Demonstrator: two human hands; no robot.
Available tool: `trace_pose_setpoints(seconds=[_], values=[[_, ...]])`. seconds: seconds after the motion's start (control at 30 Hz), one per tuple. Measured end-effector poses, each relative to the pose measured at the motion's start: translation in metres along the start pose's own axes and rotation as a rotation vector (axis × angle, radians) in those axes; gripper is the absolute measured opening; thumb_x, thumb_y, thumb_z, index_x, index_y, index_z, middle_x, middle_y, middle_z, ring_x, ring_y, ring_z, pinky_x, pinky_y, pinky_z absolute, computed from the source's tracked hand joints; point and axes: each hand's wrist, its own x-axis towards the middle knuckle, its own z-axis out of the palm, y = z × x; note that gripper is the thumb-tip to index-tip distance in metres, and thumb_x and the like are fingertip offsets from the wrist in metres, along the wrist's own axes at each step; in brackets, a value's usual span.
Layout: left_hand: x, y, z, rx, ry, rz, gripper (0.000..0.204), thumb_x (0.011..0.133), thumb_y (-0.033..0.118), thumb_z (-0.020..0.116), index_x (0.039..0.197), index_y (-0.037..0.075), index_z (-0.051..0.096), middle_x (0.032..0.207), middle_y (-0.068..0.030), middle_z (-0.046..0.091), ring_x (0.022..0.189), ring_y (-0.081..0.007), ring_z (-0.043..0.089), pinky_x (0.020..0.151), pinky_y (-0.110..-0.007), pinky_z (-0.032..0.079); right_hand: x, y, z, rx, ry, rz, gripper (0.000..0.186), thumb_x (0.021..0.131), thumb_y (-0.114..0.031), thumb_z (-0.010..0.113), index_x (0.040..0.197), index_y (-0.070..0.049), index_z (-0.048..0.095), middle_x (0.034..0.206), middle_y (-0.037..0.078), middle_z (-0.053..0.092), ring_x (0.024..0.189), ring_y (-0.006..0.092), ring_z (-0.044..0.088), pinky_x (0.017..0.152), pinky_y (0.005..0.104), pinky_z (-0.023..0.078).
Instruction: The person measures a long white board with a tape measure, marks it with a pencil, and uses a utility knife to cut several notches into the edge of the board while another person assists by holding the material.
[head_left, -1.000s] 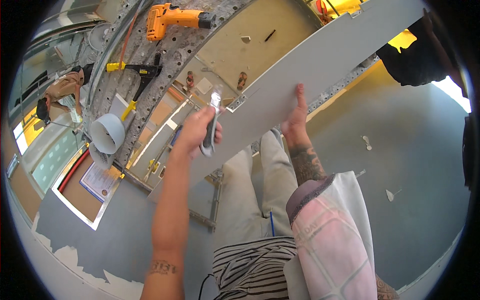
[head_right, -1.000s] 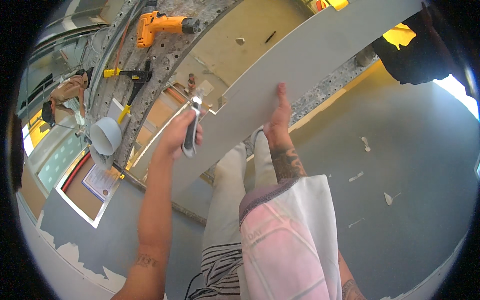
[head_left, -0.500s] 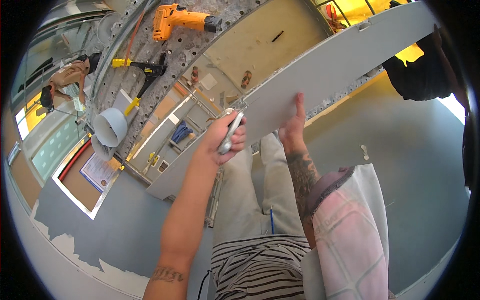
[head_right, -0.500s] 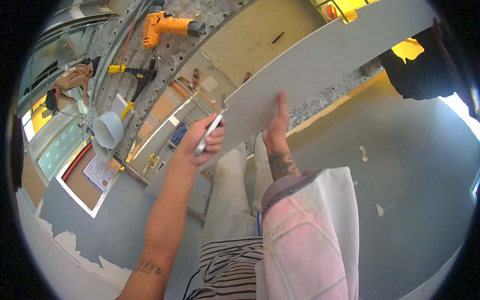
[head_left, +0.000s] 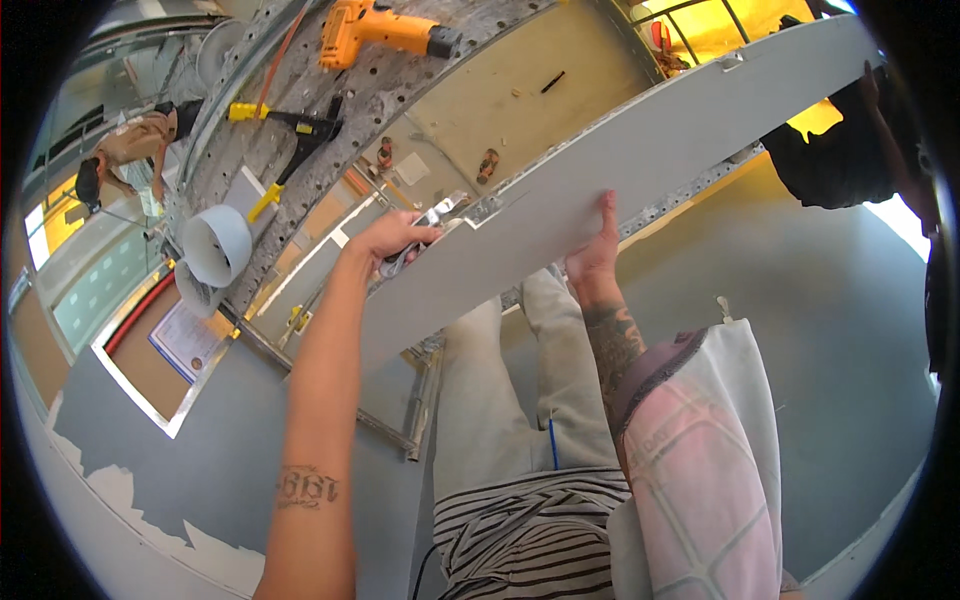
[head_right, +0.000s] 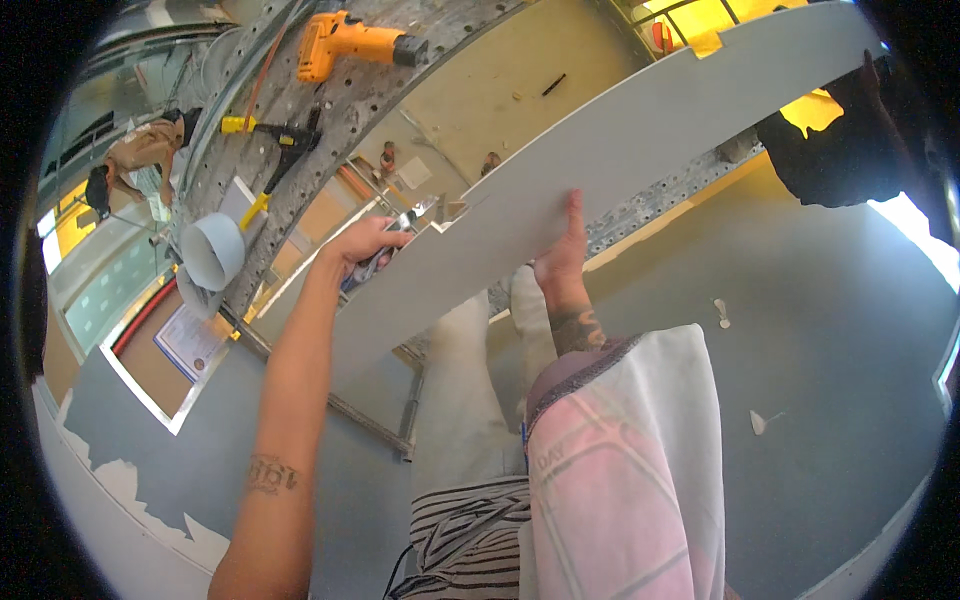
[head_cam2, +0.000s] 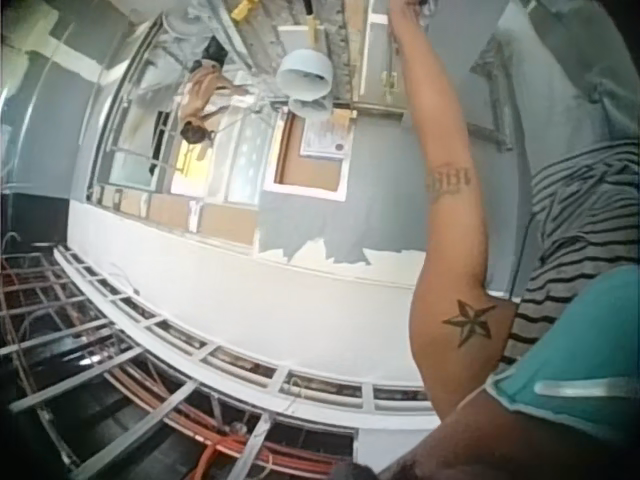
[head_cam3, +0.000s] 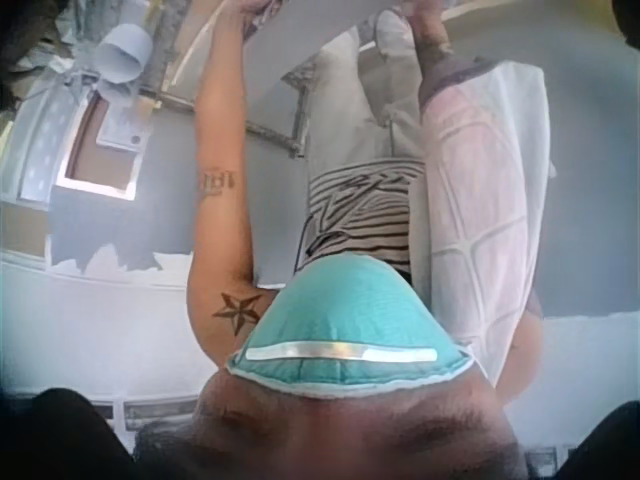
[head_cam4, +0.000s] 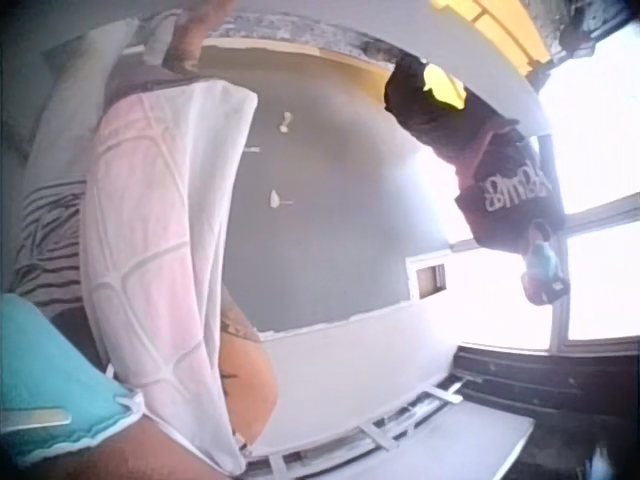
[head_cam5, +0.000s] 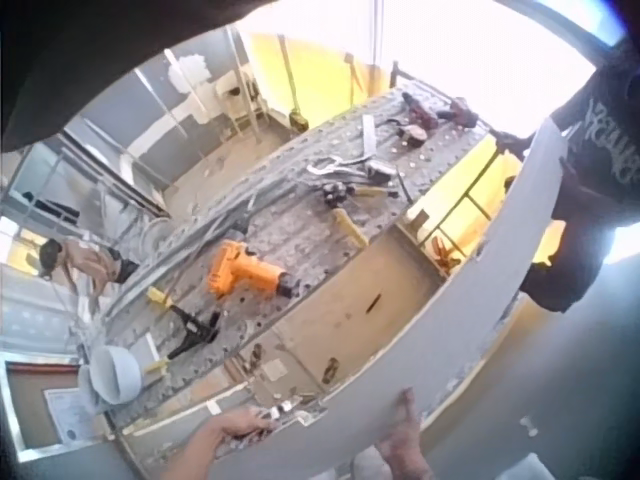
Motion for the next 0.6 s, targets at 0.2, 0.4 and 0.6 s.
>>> trace_pose_setpoints(seconds=[0.2, 0.4, 0.6], values=[[0.03, -0.025, -0.01, 0.612, 1.133, 0.15, 0.028, 0.08, 0.027, 0.066, 0.102, 0.01, 0.064, 0.084, -0.017, 0.068, 0.074, -0.0358, 0.067, 0.068, -0.047, 0.052, 0.005, 0.001, -0.013, 0.048, -0.137, -0.042, 0.065, 0.091, -0.059, 0.054, 0.136, -0.011, 0.048, 0.132, 0.005, 0.053, 0.124, 0.0235, 0.048, 0.107, 0.0406, 0.036], [0.015, 0.015, 0.017, 0.451, 0.74, 0.803, 0.059, 0.082, 0.031, 0.068, 0.137, 0.02, 0.051, 0.097, -0.0206, 0.067, 0.091, -0.0392, 0.065, 0.079, -0.045, 0.051, -0.01, 0.036, -0.021, -0.003, -0.096, -0.072, 0.064, 0.091, -0.056, 0.055, 0.135, -0.011, 0.047, 0.133, 0.006, 0.053, 0.124, 0.0229, 0.048, 0.107, 0.041, 0.036], [-0.073, -0.041, 0.071, -0.02, 1.017, 0.538, 0.04, 0.09, 0.031, 0.058, 0.121, 0.007, 0.054, 0.095, -0.0251, 0.066, 0.088, -0.0409, 0.064, 0.076, -0.047, 0.05, -0.04, 0.142, -0.046, -0.233, 0.054, 0.209, 0.073, 0.086, -0.058, 0.063, 0.138, -0.011, 0.042, 0.133, 0.006, 0.045, 0.126, 0.024, 0.043, 0.106, 0.0439, 0.033]])
